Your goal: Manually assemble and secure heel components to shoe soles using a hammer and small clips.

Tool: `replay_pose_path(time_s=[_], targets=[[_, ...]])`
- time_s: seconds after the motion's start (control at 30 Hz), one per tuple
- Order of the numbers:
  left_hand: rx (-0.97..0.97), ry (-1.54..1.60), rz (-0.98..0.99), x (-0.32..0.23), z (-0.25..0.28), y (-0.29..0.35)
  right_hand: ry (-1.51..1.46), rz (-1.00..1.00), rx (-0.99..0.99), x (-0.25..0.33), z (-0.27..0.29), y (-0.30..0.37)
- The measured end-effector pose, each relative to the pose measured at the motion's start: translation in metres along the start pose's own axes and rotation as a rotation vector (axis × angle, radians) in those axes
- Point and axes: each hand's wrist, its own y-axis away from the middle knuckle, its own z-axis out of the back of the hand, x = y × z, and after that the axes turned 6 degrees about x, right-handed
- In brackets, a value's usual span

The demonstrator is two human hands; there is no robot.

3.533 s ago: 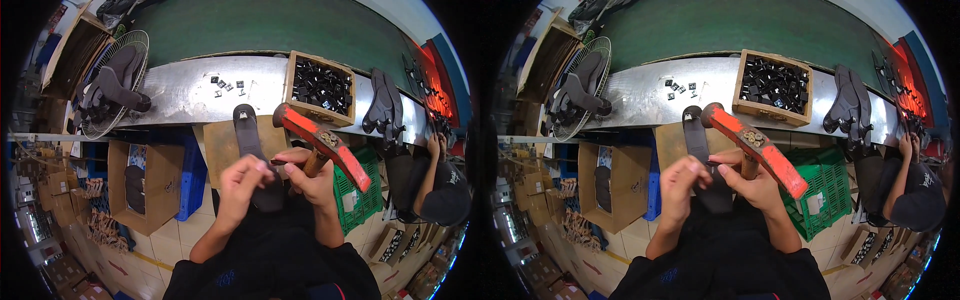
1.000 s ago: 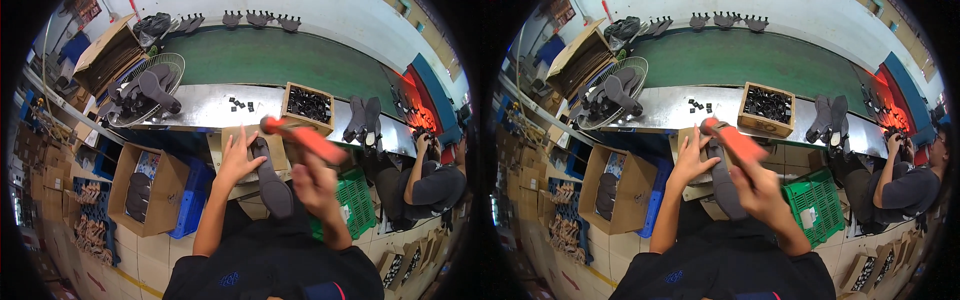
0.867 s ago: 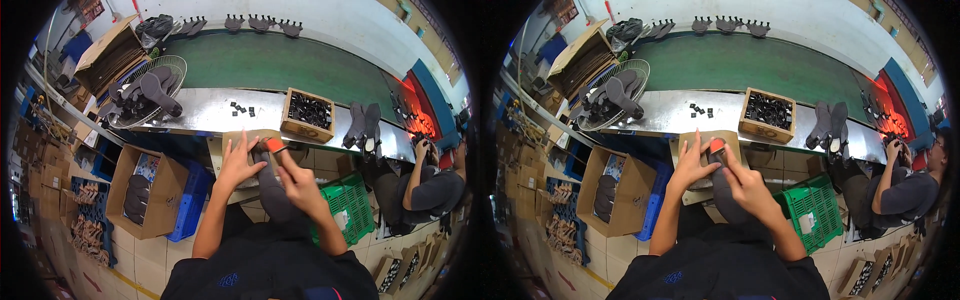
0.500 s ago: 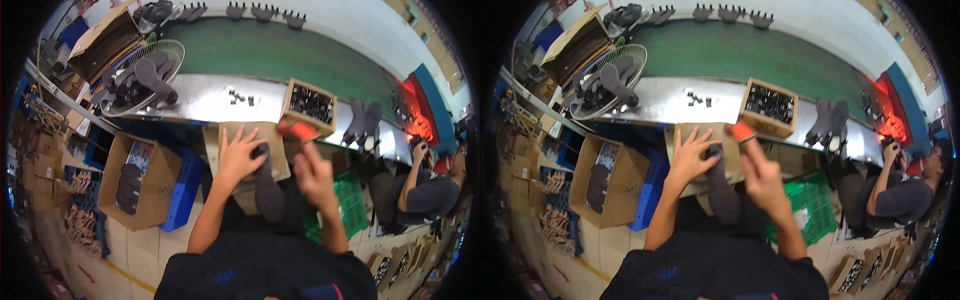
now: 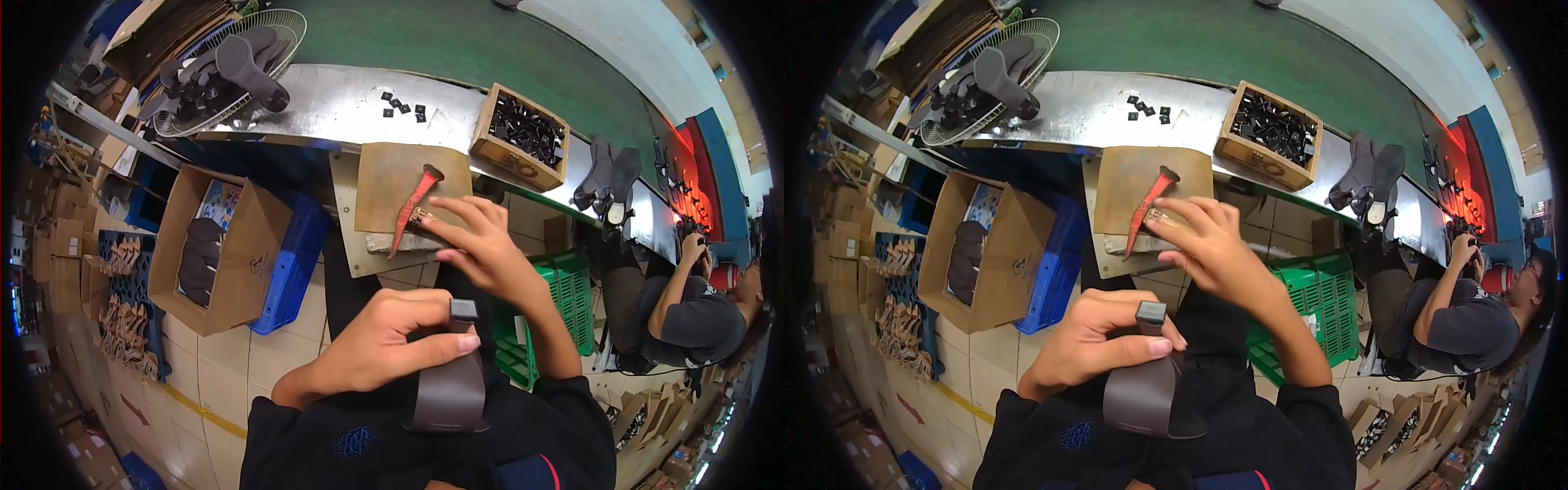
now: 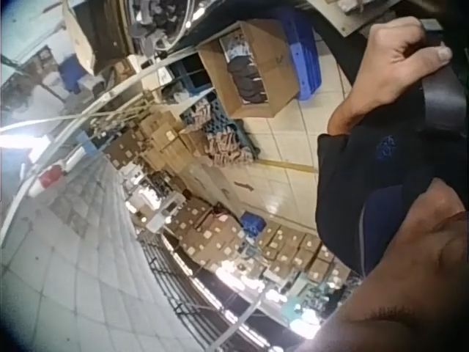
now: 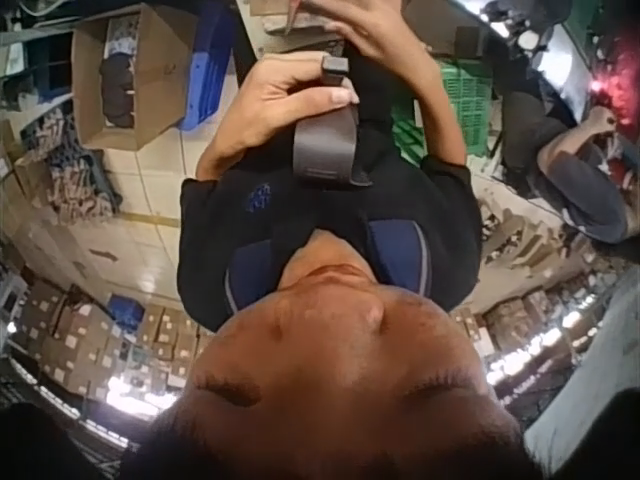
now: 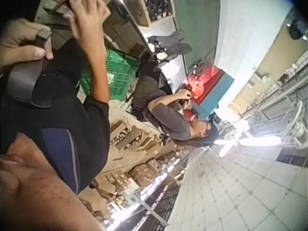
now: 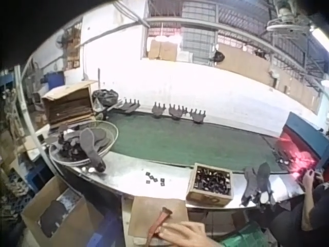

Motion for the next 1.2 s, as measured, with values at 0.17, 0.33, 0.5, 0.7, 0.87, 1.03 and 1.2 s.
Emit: replay_pose_path(time_s=[0.17, 0.33, 0.5, 0.7, 0.87, 1.03, 1.2], targets=[[0.109, 0.509, 0.032, 0.015, -0.02, -0.002, -1.843, 0.135, -0.188, 0.047, 0.012, 0.014], [0.353, 0.597, -0.024, 0.02, -0.021, -0.007, -1.71, 0.19, -0.161, 0.041, 0.022, 0.019], [0.559, 0.634, 0.004, 0.029, -0.03, -0.012, -1.375, 0.459, -0.097, 0.022, 0.041, 0.02], [0.729, 0.671, -0.018, 0.036, -0.036, -0.014, -1.208, 0.735, -0.157, 0.028, 0.055, 0.007], [0.718, 0.594, 0.14, 0.018, -0.033, -0.027, -1.165, 0.615, -0.091, 0.011, 0.074, 0.023], [-0.092, 0.082, -0.055, 0.015, -0.034, -0.067, -1.01, 0.065, -0.028, -0.02, 0.062, 0.064], [-0.412, -0.504, -0.326, 0.043, -0.048, -0.142, -1.79, -0.497, -0.125, 0.008, 0.027, 0.125]])
